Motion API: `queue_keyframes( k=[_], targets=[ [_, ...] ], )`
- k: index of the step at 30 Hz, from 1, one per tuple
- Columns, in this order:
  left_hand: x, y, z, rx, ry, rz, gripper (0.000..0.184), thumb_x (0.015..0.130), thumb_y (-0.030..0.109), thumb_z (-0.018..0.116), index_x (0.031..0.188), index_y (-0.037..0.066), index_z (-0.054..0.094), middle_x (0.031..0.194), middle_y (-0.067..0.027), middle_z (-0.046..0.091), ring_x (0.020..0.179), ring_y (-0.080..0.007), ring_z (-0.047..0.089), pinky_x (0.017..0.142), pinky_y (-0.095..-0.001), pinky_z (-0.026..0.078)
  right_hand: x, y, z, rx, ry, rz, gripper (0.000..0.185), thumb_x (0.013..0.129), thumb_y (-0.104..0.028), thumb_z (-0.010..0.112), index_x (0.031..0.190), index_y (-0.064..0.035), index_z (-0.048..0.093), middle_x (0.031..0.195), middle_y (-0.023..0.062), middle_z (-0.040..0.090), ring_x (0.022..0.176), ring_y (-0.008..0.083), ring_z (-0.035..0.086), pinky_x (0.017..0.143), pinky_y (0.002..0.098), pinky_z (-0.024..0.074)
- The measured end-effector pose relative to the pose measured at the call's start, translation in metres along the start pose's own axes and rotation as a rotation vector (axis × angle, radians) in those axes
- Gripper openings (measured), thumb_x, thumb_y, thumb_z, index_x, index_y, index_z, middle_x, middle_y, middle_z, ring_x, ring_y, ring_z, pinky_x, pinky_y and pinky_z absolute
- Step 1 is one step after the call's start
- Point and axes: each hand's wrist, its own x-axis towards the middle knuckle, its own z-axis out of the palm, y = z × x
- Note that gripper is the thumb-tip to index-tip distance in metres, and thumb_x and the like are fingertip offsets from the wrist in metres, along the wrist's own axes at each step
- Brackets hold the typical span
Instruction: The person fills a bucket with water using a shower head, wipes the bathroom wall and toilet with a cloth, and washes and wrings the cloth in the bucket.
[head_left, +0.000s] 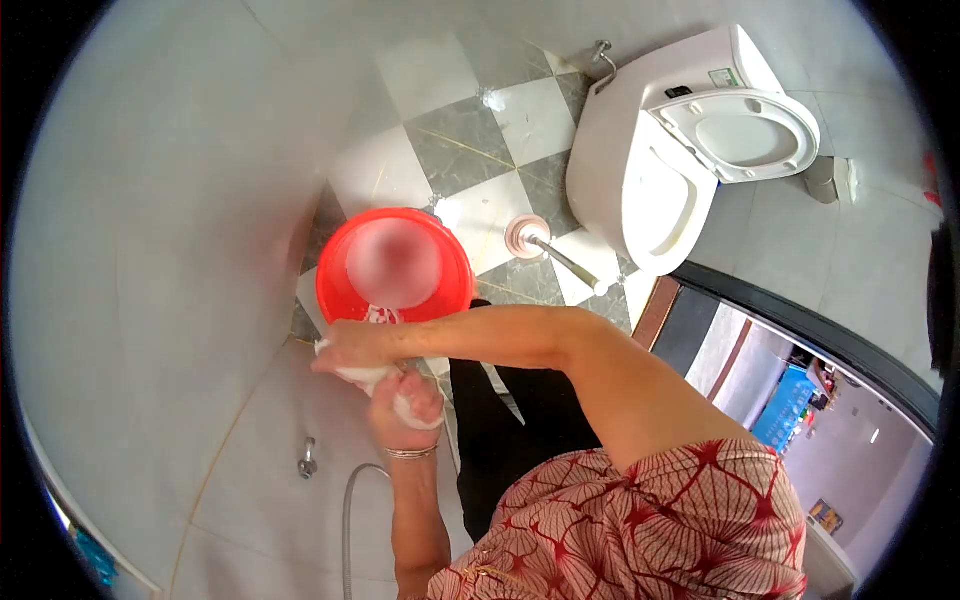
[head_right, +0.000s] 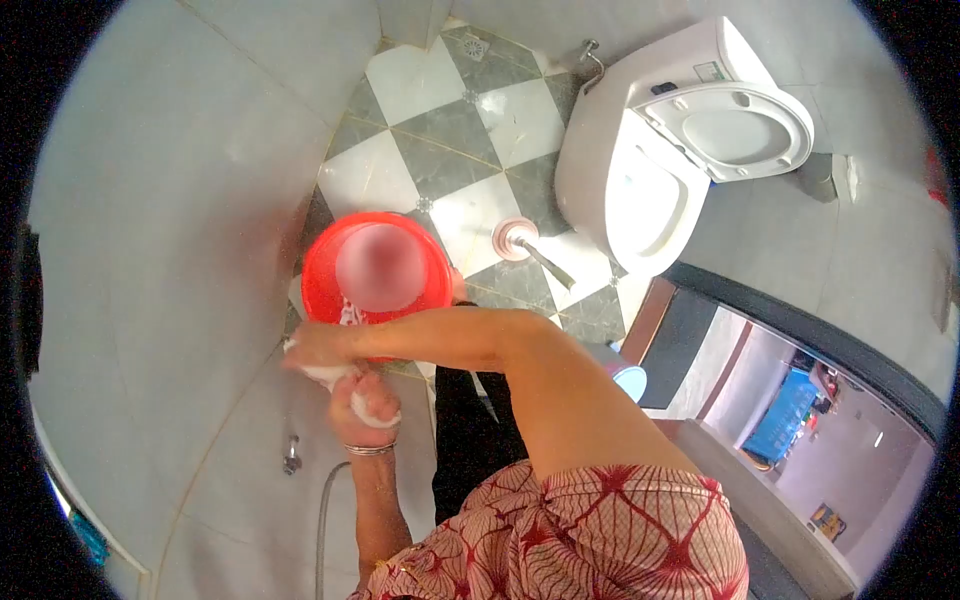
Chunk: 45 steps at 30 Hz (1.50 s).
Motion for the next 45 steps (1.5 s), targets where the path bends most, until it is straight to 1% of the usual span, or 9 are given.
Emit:
queue_keyframes(
  k=[3, 11, 14, 16, 21, 28, 32, 37, 45],
  targets=[
    [0.006, -0.002, 0.000, 0.096, 0.098, 0.017, 0.009, 0.078, 0.018, 0.046, 0.078, 0.010, 0.048, 0.058, 0.0005, 0.041, 0.041, -0.0114, 0.035, 0.034, -0.0242, 0.025, 0.003, -0.004, 0.004, 0.337, -0.045, 0.416, 0.024, 0.074, -0.020, 0.045, 0.064, -0.0011, 0.054, 0.062, 0.0154, 0.053, 0.060, 0.0277, 0.054, 0.056, 0.0370, 0.0412],
    [0.058, -0.024, -0.036, 0.637, 0.443, 0.285, 0.010, 0.074, 0.015, 0.052, 0.077, 0.007, 0.047, 0.054, -0.0019, 0.041, 0.044, -0.0118, 0.044, 0.033, -0.0232, 0.030, -0.007, 0.017, 0.011, 0.026, -0.045, 0.552, 0.025, 0.071, -0.022, 0.047, 0.063, -0.0004, 0.055, 0.067, 0.0189, 0.056, 0.067, 0.0353, 0.055, 0.063, 0.0437, 0.0422],
    [0.117, -0.010, -0.163, 0.742, 0.309, 0.558, 0.013, 0.076, 0.018, 0.052, 0.080, 0.007, 0.046, 0.057, -0.0036, 0.045, 0.041, -0.0137, 0.041, 0.033, -0.0251, 0.030, -0.006, 0.007, 0.013, -0.030, -0.004, 0.710, 0.025, 0.072, -0.024, 0.047, 0.073, -0.0009, 0.056, 0.074, 0.0208, 0.056, 0.074, 0.0360, 0.055, 0.067, 0.0445, 0.0425],
    [0.067, -0.017, -0.064, 0.586, 0.157, 0.362, 0.021, 0.076, 0.019, 0.052, 0.089, 0.004, 0.043, 0.068, -0.0064, 0.045, 0.049, -0.0128, 0.043, 0.034, -0.0234, 0.031, -0.008, -0.002, 0.006, 0.051, 0.098, 0.819, 0.027, 0.074, -0.026, 0.048, 0.081, -0.0011, 0.056, 0.081, 0.0218, 0.056, 0.079, 0.0344, 0.055, 0.070, 0.0439, 0.0429],
    [-0.017, -0.023, 0.033, 0.063, -0.070, 0.157, 0.034, 0.078, 0.024, 0.051, 0.099, 0.000, 0.039, 0.081, -0.0083, 0.041, 0.059, -0.0125, 0.041, 0.036, -0.0222, 0.031, -0.021, -0.035, -0.066, 1.111, 0.161, 0.684, 0.043, 0.082, -0.039, 0.042, 0.107, -0.0041, 0.045, 0.109, 0.0138, 0.048, 0.098, 0.0249, 0.049, 0.074, 0.0371, 0.0435],
    [-0.056, -0.073, 0.110, -0.627, -0.609, -0.084, 0.045, 0.075, 0.018, 0.056, 0.107, -0.002, 0.031, 0.078, -0.0063, 0.037, 0.052, -0.0108, 0.041, 0.036, -0.0208, 0.033, -0.039, -0.122, -0.092, 2.180, 0.069, 0.305, 0.032, 0.083, -0.034, 0.043, 0.088, -0.0039, 0.051, 0.094, 0.0114, 0.050, 0.091, 0.0356, 0.050, 0.068, 0.0528, 0.0455],
    [-0.090, -0.077, 0.127, -0.730, -0.634, -0.123, 0.044, 0.077, 0.018, 0.054, 0.108, -0.003, 0.030, 0.076, -0.0062, 0.036, 0.049, -0.0104, 0.041, 0.037, -0.0206, 0.036, -0.038, -0.134, -0.100, 2.095, 0.037, 0.039, 0.027, 0.081, -0.031, 0.046, 0.074, -0.0047, 0.051, 0.080, 0.0088, 0.056, 0.081, 0.0353, 0.054, 0.060, 0.0483, 0.0460],
    [-0.103, -0.061, 0.104, -0.418, -0.575, -0.122, 0.031, 0.079, 0.015, 0.049, 0.101, -0.003, 0.036, 0.072, -0.0038, 0.039, 0.046, -0.0087, 0.037, 0.034, -0.0226, 0.031, -0.028, -0.176, -0.127, 1.060, -0.002, 0.400, 0.035, 0.076, -0.033, 0.051, 0.055, -0.0057, 0.049, 0.050, 0.0064, 0.051, 0.042, 0.0178, 0.051, 0.041, 0.0301, 0.0417],
    [-0.089, -0.030, 0.062, 0.038, -0.205, -0.070, 0.006, 0.079, 0.012, 0.044, 0.077, 0.007, 0.041, 0.060, -0.0009, 0.038, 0.041, -0.0095, 0.031, 0.034, -0.0231, 0.026, -0.017, -0.149, -0.083, 0.705, 0.067, 0.479, 0.023, 0.075, -0.020, 0.046, 0.076, -0.0016, 0.059, 0.050, 0.0066, 0.051, 0.046, 0.0147, 0.052, 0.046, 0.0288, 0.0412]
  ],
)
